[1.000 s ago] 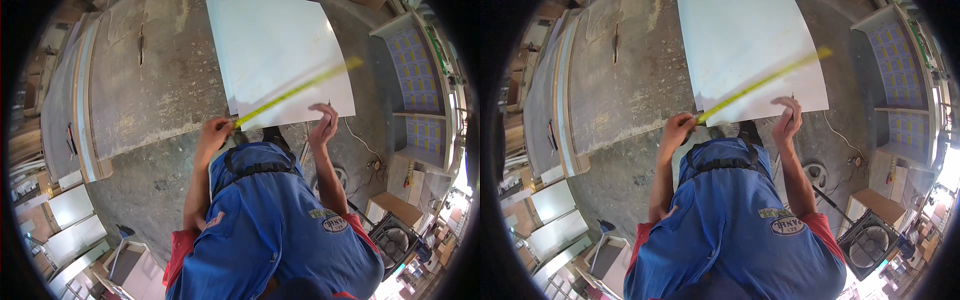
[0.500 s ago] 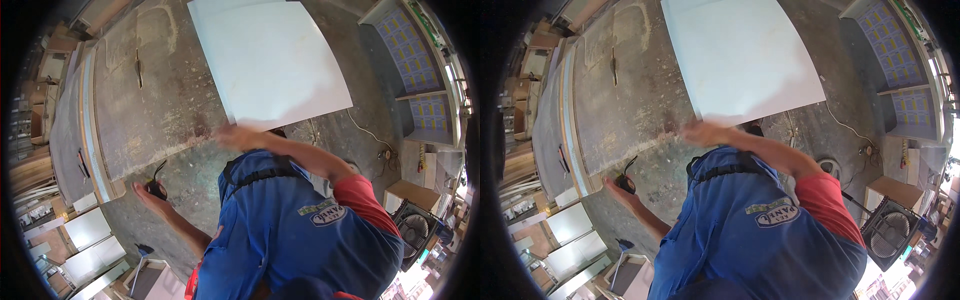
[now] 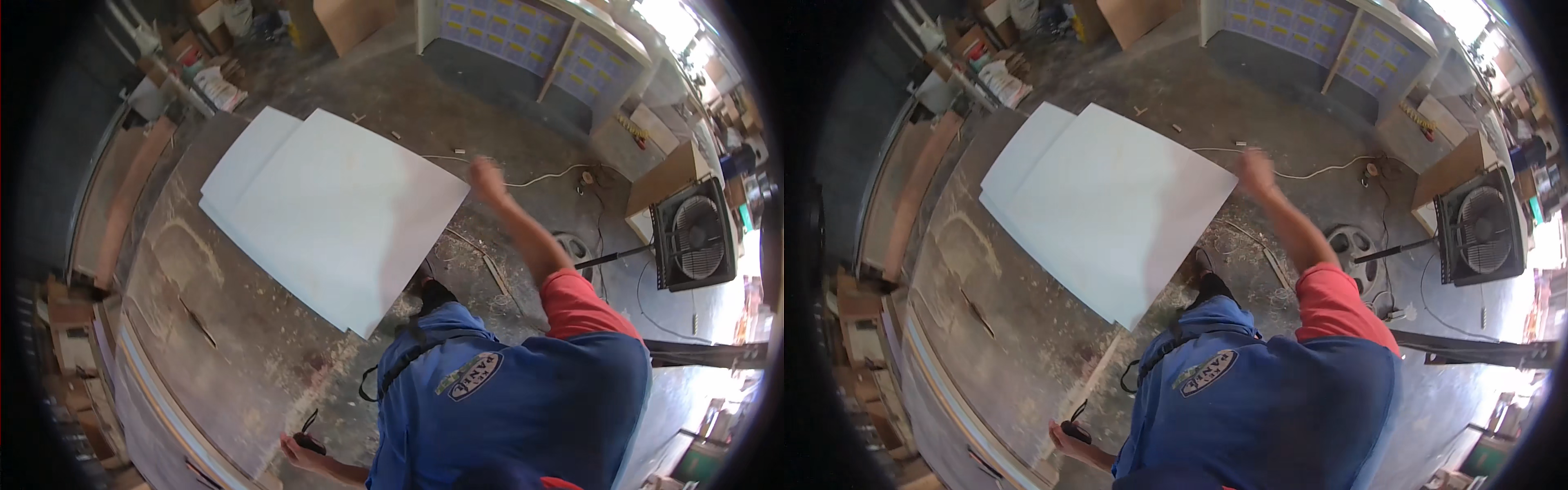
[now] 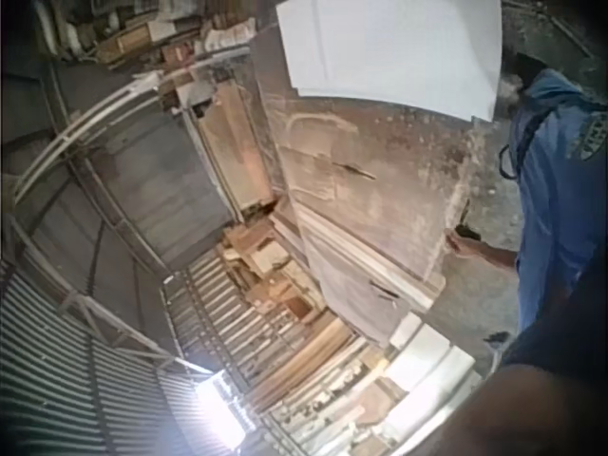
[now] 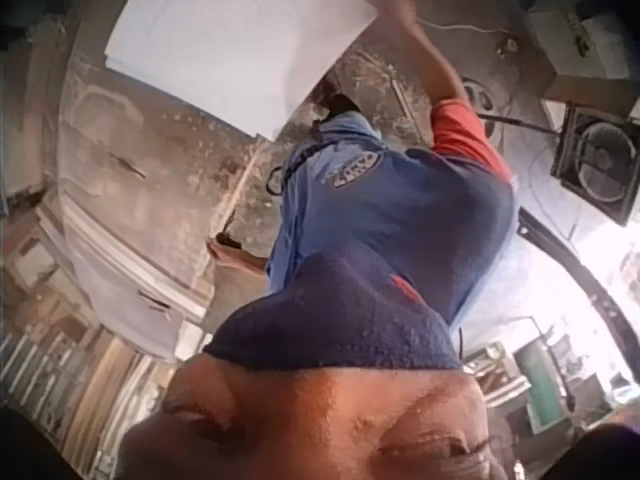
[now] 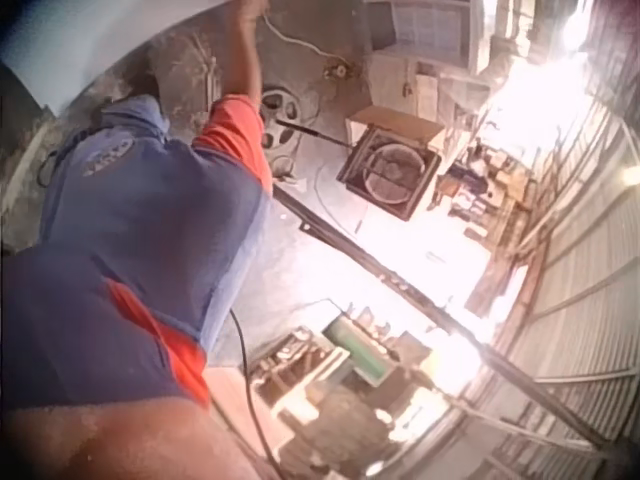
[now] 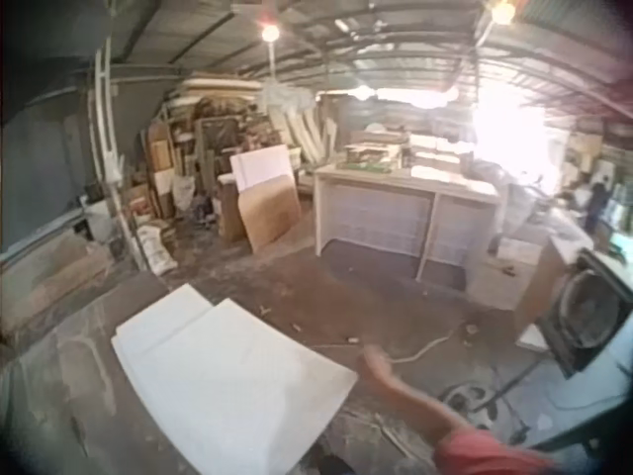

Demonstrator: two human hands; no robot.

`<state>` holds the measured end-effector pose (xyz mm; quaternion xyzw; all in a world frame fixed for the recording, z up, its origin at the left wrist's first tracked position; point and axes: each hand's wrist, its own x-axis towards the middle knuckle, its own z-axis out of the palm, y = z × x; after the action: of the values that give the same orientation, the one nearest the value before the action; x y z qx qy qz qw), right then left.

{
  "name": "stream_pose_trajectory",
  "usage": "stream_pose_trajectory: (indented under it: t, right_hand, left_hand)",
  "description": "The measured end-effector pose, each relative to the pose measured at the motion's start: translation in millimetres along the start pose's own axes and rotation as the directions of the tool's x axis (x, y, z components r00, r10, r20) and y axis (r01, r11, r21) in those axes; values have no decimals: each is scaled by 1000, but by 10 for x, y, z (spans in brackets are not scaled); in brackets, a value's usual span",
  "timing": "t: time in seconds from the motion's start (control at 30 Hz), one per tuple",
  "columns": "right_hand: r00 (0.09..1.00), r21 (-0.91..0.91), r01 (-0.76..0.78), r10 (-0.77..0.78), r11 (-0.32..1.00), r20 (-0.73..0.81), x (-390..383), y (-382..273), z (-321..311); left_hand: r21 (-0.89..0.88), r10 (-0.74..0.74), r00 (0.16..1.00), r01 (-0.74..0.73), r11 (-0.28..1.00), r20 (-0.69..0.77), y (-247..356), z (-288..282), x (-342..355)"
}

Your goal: The person measures white boards and a wooden workbench surface using a tape measure and a pen, then hammers wooden components onto the workbench.

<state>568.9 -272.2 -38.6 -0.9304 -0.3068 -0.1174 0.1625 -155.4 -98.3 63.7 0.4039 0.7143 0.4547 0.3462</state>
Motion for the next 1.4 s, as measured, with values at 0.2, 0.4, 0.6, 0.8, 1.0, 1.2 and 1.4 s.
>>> stream_pose_trajectory:
  t: [0.2, 0.4, 0.6, 0.8, 1.0, 1.2, 1.4]
  right_hand:
    - [888, 416, -299, 410, 859, -209, -324, 527, -709]
    - [963, 556, 233, -269, 798, -18, -1077, -1602, -333]
    - [623, 637, 630, -779, 445, -72, -1451, -2655, 24]
    - [993, -44, 25, -30, 999, -115, -85, -567, 266]
    - [975, -34, -33, 25, 999, -219, 222, -413, -199]
    - [928, 384, 283, -352, 879, 122, -995, -2213, 334]
    - [771, 748, 147, -549, 648, 324, -1077, -2739, -491]
  left_hand:
    - [-150, 49, 891, 22, 988, 451, 369, 769, 194]
    - [-131, -166, 316, 737, 663, 934, 905, 2015, -232]
    - [-114, -2, 339, 319, 941, 941, 723, 2983, -599]
    - [-139, 1, 379, 338, 931, 925, 345, 3180, -579]
    - [-212, 9, 344, 558, 802, 939, 288, 3072, -435]
    - [-219, 20, 346, 547, 808, 938, 323, 3073, -450]
    - [-233, 7, 362, 584, 778, 932, 335, 2971, -455]
